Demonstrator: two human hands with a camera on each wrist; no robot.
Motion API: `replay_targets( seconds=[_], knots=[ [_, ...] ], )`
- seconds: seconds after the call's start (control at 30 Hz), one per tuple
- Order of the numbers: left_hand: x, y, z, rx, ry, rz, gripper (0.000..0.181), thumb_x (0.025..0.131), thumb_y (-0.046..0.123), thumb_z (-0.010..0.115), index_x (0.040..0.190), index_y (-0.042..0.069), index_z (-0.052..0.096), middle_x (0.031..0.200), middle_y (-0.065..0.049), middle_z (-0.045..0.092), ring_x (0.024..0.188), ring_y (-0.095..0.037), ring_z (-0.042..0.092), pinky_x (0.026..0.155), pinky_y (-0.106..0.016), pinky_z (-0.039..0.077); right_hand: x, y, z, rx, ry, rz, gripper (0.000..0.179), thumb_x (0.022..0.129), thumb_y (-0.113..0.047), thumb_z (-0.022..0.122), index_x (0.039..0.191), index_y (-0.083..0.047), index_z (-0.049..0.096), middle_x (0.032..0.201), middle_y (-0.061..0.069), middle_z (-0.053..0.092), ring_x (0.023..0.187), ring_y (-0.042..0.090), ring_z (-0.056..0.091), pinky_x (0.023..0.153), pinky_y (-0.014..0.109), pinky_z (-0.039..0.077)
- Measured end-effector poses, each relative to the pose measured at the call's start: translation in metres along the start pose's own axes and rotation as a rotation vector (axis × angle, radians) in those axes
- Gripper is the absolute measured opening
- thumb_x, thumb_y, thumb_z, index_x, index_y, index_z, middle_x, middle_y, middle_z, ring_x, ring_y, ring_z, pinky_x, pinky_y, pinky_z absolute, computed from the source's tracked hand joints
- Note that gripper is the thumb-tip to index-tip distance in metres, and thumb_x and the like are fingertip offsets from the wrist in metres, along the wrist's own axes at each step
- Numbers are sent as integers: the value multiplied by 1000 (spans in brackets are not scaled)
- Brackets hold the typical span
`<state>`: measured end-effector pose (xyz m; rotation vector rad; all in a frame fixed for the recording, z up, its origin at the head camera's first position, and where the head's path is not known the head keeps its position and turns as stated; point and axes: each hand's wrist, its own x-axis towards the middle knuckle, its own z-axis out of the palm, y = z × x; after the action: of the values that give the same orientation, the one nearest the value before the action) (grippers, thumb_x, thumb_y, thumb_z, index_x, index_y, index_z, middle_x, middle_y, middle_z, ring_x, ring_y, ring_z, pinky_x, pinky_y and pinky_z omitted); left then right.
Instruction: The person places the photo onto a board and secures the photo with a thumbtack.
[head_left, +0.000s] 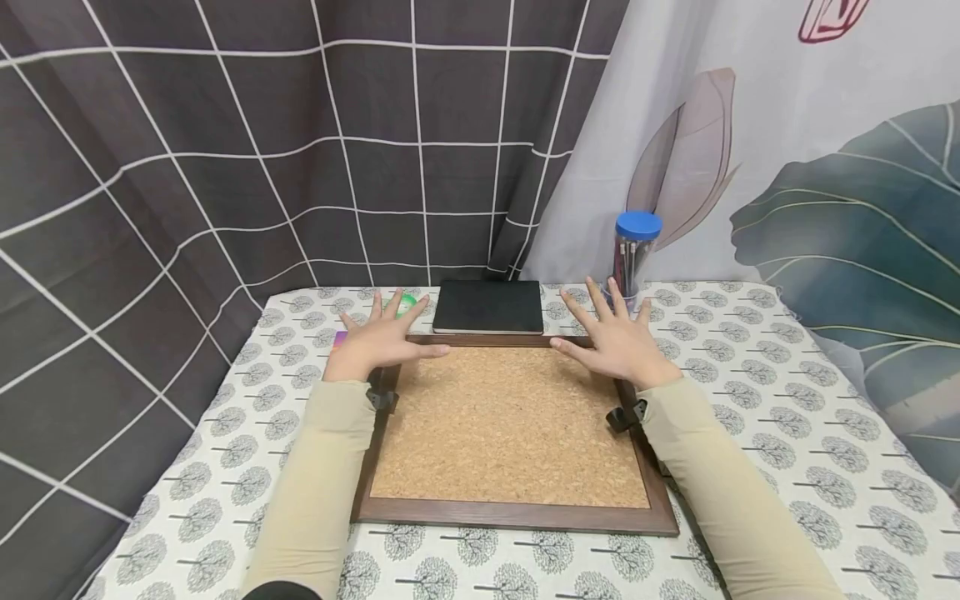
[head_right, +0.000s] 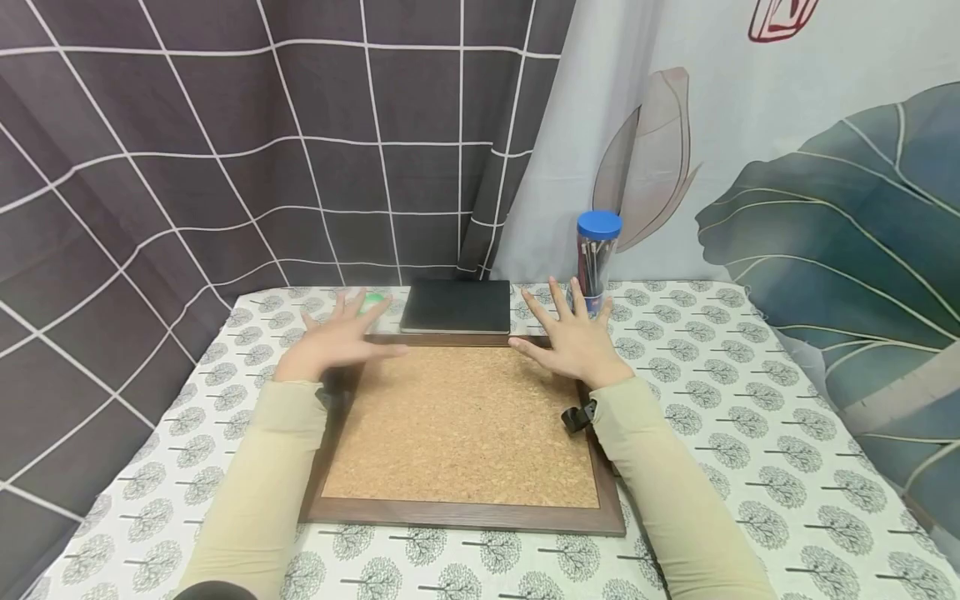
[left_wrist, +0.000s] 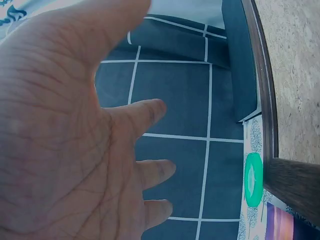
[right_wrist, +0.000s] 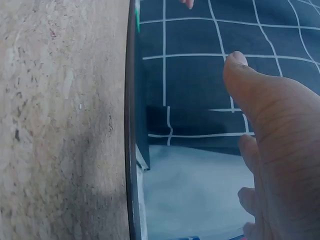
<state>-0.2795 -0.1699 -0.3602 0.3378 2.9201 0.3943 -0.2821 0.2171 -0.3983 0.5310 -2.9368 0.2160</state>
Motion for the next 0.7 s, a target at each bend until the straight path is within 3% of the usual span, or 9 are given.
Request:
replay_targets(
  seconds=[0.1, 0.17, 0.3, 0.4, 0.53, 0.7],
  knots=[
    [1, -6, -1, -3, 9, 15, 101, 81, 84, 52, 161, 37, 13, 169, -6, -3, 150, -42, -12, 97, -84, -12, 0, 2, -3, 23, -1, -17, 87, 90, -79, 41, 161, -37, 14, 169, 6, -3, 152, 40, -7, 102, 82, -7],
    [1, -12, -3, -7, 25, 25, 98, 83, 80, 53, 162, 32, 18, 169, -8, 6, 152, -42, -1, 101, -84, -4, 0, 7, -7, 47, 16, -44, 84, 92, -74, 46, 161, -32, 21, 168, 9, 6, 151, 43, 4, 104, 82, 1],
    [0, -32, -11, -31, 81, 30, 89, 90, 68, 57, 159, 20, 30, 162, -14, 30, 147, -42, 26, 108, -75, 20, 1, 21, -15, 147, 46, -129, 70, 98, -54, 56, 152, -13, 44, 157, 20, 37, 141, 47, 34, 108, 73, 24],
    [-2, -52, -15, -63, 104, 10, 81, 93, 59, 59, 156, 13, 36, 155, -19, 40, 141, -43, 37, 109, -66, 32, -1, 37, -20, 261, 27, -155, 53, 101, -38, 59, 138, -1, 57, 138, 24, 57, 126, 45, 52, 104, 63, 39],
    [-6, -81, -15, -96, 102, -42, 71, 97, 46, 59, 152, 4, 41, 150, -26, 44, 137, -46, 40, 109, -61, 34, -6, 60, -24, 361, -27, -108, 38, 103, -27, 59, 127, 2, 65, 120, 21, 68, 112, 41, 62, 95, 58, 47],
    [-10, -113, -7, -141, 91, -86, 63, 98, 30, 60, 147, -6, 43, 142, -34, 47, 131, -50, 45, 108, -62, 35, -14, 87, -24, 371, -74, -67, 29, 101, -20, 61, 119, 1, 68, 112, 19, 71, 103, 40, 67, 89, 57, 51]
  ],
)
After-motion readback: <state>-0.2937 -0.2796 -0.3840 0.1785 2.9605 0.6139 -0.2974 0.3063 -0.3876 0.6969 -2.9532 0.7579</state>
